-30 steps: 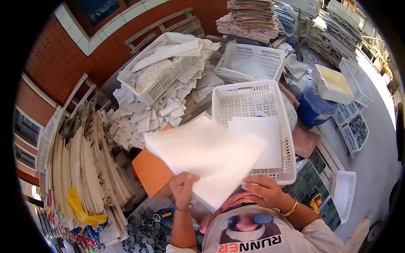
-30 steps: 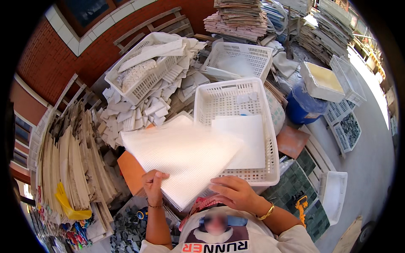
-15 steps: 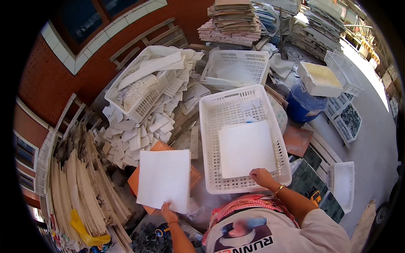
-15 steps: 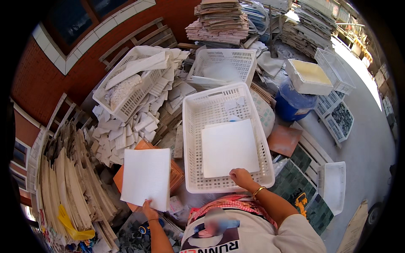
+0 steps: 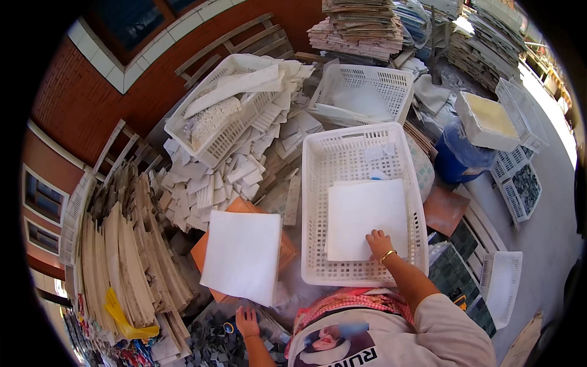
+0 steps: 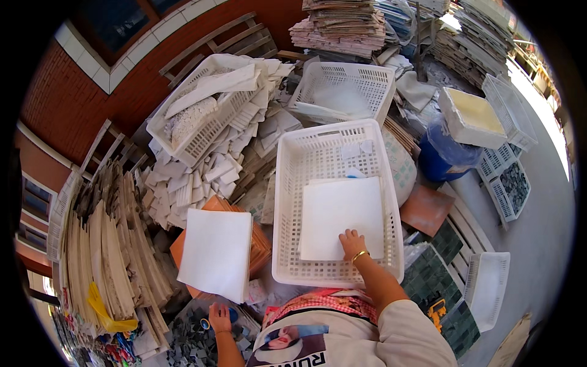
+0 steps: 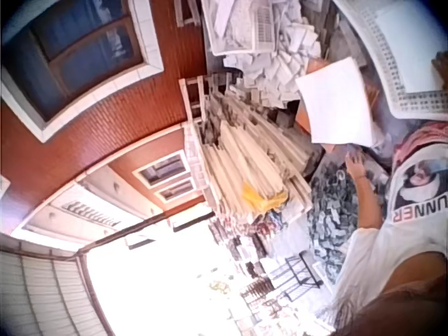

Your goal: The person sorts white foam sheets from a plastic basket, separating them and placing them into a stack. They then pick up a pair of yellow gloves and place them into a container.

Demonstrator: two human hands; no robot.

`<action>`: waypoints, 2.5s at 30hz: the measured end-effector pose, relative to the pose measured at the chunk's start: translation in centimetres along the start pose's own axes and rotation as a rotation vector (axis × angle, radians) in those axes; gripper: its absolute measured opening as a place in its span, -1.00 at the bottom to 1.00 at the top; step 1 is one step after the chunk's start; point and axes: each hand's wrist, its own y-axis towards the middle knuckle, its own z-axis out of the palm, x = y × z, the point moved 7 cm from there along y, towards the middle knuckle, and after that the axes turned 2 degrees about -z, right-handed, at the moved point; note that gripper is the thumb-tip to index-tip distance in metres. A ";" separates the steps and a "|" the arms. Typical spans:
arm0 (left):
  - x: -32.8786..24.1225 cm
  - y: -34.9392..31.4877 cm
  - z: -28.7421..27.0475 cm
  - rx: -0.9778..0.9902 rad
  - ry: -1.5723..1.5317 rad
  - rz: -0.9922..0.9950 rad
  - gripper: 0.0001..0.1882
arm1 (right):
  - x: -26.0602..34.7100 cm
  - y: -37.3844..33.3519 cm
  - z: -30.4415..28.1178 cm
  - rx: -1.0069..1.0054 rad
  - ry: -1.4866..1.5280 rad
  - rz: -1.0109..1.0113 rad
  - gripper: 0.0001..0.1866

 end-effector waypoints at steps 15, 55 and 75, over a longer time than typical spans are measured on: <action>4.7 -4.0 -8.4 -0.149 0.183 -0.178 -0.54 | -0.2 0.9 1.6 0.025 -0.083 -0.187 -0.51; 3.5 -0.1 6.0 0.114 -0.035 -0.118 -0.79 | 43.5 -2.0 -14.2 -0.457 -0.092 -1.042 -0.83; 3.7 0.8 7.9 0.293 -0.351 -0.217 -0.78 | 47.2 6.5 -23.8 -0.587 -0.418 -1.067 -0.86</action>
